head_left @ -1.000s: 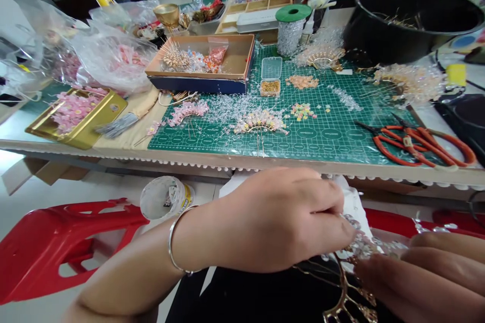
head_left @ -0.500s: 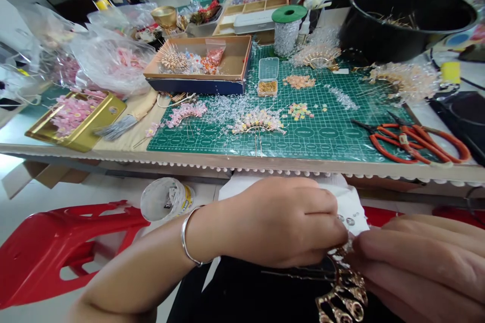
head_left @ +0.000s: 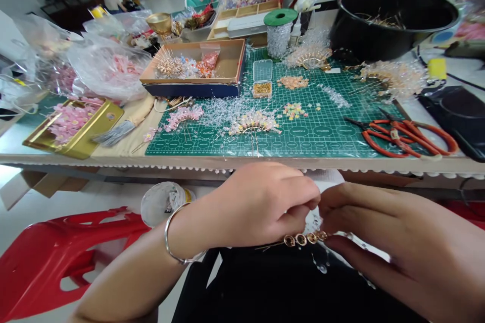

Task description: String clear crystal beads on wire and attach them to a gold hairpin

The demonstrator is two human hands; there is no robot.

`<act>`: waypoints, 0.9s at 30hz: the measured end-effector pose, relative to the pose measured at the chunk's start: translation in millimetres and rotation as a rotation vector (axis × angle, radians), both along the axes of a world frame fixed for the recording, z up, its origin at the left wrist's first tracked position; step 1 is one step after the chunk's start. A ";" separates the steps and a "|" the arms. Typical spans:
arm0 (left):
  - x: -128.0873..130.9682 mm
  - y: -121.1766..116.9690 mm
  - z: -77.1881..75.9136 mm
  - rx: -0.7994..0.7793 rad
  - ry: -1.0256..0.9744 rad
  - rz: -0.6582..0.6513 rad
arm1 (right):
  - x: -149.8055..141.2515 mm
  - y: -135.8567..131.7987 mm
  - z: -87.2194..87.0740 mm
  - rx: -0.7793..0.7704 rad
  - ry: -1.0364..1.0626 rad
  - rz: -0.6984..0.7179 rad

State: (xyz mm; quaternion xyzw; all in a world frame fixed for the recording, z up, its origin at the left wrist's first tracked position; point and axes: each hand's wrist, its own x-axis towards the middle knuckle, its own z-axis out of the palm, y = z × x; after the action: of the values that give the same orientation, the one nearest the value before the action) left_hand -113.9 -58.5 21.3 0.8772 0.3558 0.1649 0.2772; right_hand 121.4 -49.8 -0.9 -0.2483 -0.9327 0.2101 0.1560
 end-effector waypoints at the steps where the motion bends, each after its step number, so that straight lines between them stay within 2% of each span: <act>1: -0.6 1.2 3.2 -0.026 0.031 0.012 | -4.1 2.6 2.7 -0.039 0.000 0.029; 3: -1.7 4.2 8.6 -0.061 0.095 0.024 | -8.4 7.6 5.0 -0.127 -0.004 0.067; 8: -1.1 12.2 13.9 -0.140 0.246 -0.068 | -8.7 18.1 2.4 -0.358 -0.093 0.066; 11: 2.3 13.3 13.2 -0.126 0.288 -0.070 | -8.0 21.0 1.7 -0.424 -0.120 0.049; 13: 4.4 13.4 12.1 -0.127 0.262 -0.049 | -7.2 21.3 1.6 -0.436 -0.125 0.025; 15: 5.7 14.8 10.7 -0.192 0.195 -0.029 | -6.2 20.9 1.1 -0.446 -0.124 0.017; 21: 8.1 24.7 7.6 -0.583 0.035 -0.013 | -7.0 19.9 0.0 -0.422 -0.145 0.014; 27: 4.6 27.7 -3.8 -0.821 -0.072 0.141 | -6.3 20.1 3.4 -0.303 -0.094 0.051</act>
State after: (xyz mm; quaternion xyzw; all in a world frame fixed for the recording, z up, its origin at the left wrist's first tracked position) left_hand -109.2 -30.8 17.5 0.6610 0.4412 0.0586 0.6041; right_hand 115.1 -29.6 2.5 -0.2551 -0.9026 0.3402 0.0676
